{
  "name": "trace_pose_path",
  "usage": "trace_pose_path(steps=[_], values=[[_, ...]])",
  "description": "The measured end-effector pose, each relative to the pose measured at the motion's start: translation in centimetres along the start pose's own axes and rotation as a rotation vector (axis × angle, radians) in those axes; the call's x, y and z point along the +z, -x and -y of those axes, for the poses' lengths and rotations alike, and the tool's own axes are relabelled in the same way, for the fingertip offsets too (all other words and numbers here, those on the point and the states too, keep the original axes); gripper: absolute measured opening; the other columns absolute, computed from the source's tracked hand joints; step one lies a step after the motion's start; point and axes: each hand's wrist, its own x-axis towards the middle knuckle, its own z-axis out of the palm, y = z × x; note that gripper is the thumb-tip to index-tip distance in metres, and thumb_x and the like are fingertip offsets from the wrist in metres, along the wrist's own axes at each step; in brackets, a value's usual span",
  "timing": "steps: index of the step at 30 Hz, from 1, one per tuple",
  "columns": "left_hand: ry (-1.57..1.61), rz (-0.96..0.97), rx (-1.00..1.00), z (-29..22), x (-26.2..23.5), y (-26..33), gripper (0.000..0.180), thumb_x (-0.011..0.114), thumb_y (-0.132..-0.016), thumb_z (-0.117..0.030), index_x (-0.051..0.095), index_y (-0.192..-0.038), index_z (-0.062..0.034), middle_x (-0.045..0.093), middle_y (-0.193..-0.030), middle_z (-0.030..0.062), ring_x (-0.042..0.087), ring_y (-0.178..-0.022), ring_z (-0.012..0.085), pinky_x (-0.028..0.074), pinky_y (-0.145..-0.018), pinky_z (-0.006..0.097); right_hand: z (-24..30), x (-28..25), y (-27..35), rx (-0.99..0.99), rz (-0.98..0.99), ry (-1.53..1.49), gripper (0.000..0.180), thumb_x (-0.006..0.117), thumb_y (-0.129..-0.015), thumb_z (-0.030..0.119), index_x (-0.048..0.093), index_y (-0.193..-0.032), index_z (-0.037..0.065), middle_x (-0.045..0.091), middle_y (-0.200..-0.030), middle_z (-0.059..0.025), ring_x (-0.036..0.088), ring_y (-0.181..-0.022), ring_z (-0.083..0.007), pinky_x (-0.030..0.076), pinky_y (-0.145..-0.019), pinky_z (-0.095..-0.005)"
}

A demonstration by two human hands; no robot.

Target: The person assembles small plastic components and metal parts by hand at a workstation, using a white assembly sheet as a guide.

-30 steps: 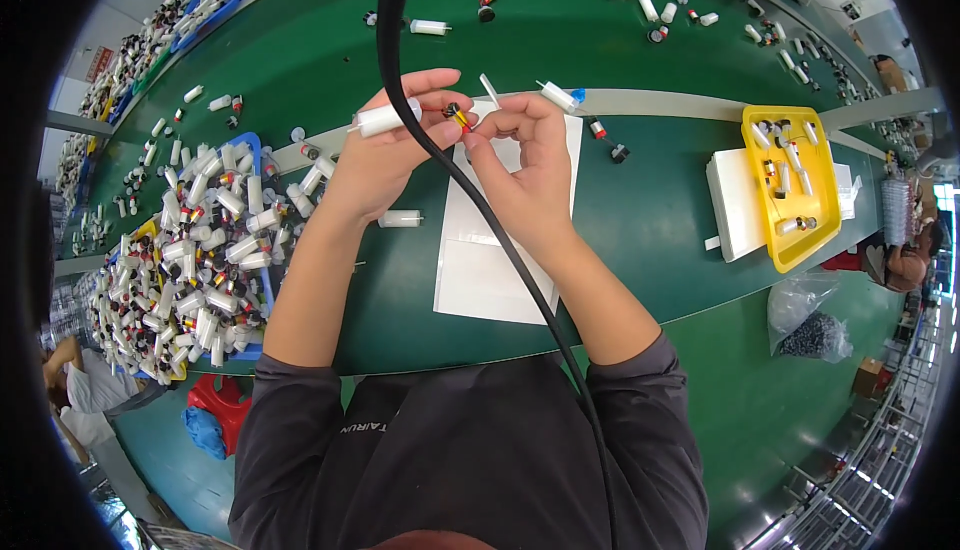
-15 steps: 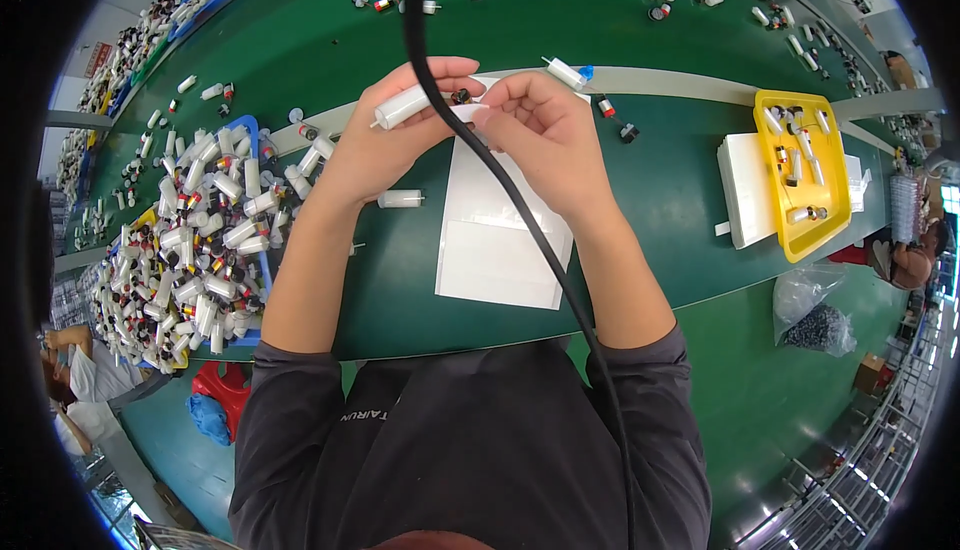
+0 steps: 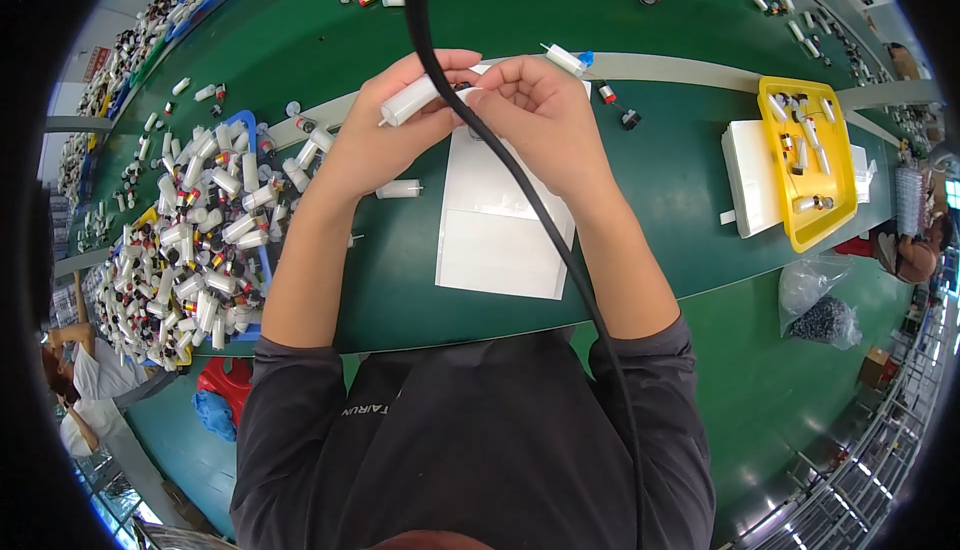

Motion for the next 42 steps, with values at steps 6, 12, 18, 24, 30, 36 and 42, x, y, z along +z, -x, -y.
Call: trace_pose_path(steps=[6, 12, 18, 24, 30, 36, 42], values=[[0.048, -0.008, 0.016, -0.1, 0.0, -0.1, 0.035, 0.065, -0.093, -0.002, 0.06, -0.128, -0.0014, 0.068, -0.118, 0.0081, 0.066, -0.099, 0.0123, 0.055, -0.083, 0.027, -0.5, 0.0, -0.2, -0.036, -0.009, 0.037, 0.008, 0.068, -0.092, 0.002, 0.065, -0.099, -0.002, 0.069, -0.089, -0.0038, 0.065, -0.079, -0.0062, 0.053, -0.071, -0.0194], [0.24, -0.026, -0.002, 0.3, -0.1, -0.5, 0.033, 0.061, -0.097, -0.001, 0.058, -0.13, 0.001, 0.069, -0.115, 0.011, 0.067, -0.102, 0.0158, 0.059, -0.09, 0.029, 0.2, 0.3, -0.1, -0.029, -0.027, -0.009, 0.008, 0.069, -0.092, 0.007, 0.067, -0.098, 0.003, 0.063, -0.079, 0.0001, 0.057, -0.072, -0.0071, 0.046, -0.067, -0.0212], [0.24, -0.046, 0.042, 0.5, -0.2, 0.0, 0.033, 0.065, -0.095, -0.001, 0.06, -0.127, 0.0039, 0.069, -0.115, 0.0122, 0.068, -0.1, 0.016, 0.059, -0.087, 0.028, -1.2, 0.0, -0.3, -0.146, -0.08, 0.079, 0.023, 0.072, -0.092, 0.008, 0.06, -0.11, 0.002, 0.066, -0.1, -0.0063, 0.063, -0.081, -0.0068, 0.051, -0.069, -0.0212], [0.535, 0.024, -0.153, -0.9, 0.6, 0.5, 0.043, 0.069, -0.091, 0.0, 0.059, -0.133, 0.0023, 0.069, -0.122, 0.0156, 0.069, -0.104, 0.0209, 0.059, -0.088, 0.032, -1.1, -0.6, 0.2, 0.338, 0.317, -0.698, 0.034, 0.069, -0.095, 0.031, 0.058, -0.119, 0.009, 0.058, -0.097, 0.0007, 0.054, -0.086, -0.0094, 0.045, -0.073, -0.028], [-0.234, -0.221, 0.095, 0.2, -6.2, -2.2, 0.029, 0.077, -0.084, -0.007, 0.07, -0.111, 0.0015, 0.075, -0.096, 0.0095, 0.072, -0.088, 0.0152, 0.059, -0.079, 0.03, -0.4, -1.7, 0.3, -0.077, -0.056, -0.029, 0.012, 0.065, -0.097, 0.015, 0.066, -0.104, 0.005, 0.059, -0.084, 0.0045, 0.051, -0.074, -0.0037, 0.041, -0.064, -0.0214], [-1.494, -0.407, -0.345, 1.9, -29.1, -1.2, 0.04, 0.071, -0.083, -0.011, 0.068, -0.123, -0.0094, 0.069, -0.119, 0.0207, 0.067, -0.111, 0.0356, 0.054, -0.096, 0.044, -1.1, 3.4, 8.2, -0.258, 0.434, 0.944, 0.029, 0.069, -0.087, 0.01, 0.066, -0.113, -0.002, 0.064, -0.094, -0.018, 0.067, -0.079, -0.0356, 0.055, -0.07, -0.0424], [-1.425, -0.181, -0.195, 5.5, -24.0, -5.8, 0.058, 0.071, -0.085, -0.019, 0.057, -0.141, -0.0154, 0.056, -0.143, 0.0182, 0.053, -0.131, 0.0376, 0.044, -0.111, 0.043, -3.3, 2.9, 9.5, -0.261, 0.317, 1.051, 0.025, 0.071, -0.084, 0.011, 0.061, -0.104, -0.001, 0.059, -0.095, -0.0146, 0.067, -0.078, -0.032, 0.056, -0.067, -0.0404]])
